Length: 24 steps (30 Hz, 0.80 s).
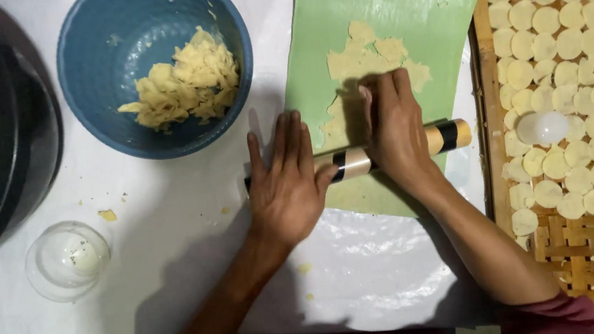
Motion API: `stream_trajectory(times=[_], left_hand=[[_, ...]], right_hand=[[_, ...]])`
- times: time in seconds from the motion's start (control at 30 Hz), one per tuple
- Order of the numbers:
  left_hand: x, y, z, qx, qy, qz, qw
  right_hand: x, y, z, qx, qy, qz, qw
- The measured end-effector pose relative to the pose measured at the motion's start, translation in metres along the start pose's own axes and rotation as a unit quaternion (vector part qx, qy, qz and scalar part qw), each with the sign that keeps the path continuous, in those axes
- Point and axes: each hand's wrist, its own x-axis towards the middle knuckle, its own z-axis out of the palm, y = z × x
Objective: Rolling out dough onto a plastic sheet using a rolling pin to prepare small circular dough pieces.
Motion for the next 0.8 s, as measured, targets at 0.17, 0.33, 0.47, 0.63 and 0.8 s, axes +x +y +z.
stream_trajectory(times=[0.17, 0.33, 0.47, 0.63, 0.8], left_hand=[[0.028, -0.014, -0.003, 0.0, 0.06, -0.006, 0.998], [0.028, -0.012, -0.002, 0.021, 0.132, -0.023, 0.991], [0.027, -0.02, 0.013, 0.021, 0.155, -0.048, 0.987], [0.022, -0.021, 0.005, 0.012, 0.127, -0.067, 0.99], [0.017, -0.02, -0.007, -0.042, 0.131, 0.016, 0.99]], right_hand=[[0.013, 0.016, -0.008, 0.171, 0.068, 0.002, 0.983], [-0.049, -0.014, -0.044, 0.182, 0.081, -0.001, 0.98], [-0.078, -0.018, -0.038, 0.148, 0.043, -0.002, 0.988], [-0.076, -0.03, -0.026, 0.114, 0.028, -0.022, 0.993], [-0.083, -0.031, -0.022, -0.045, -0.002, -0.131, 0.99]])
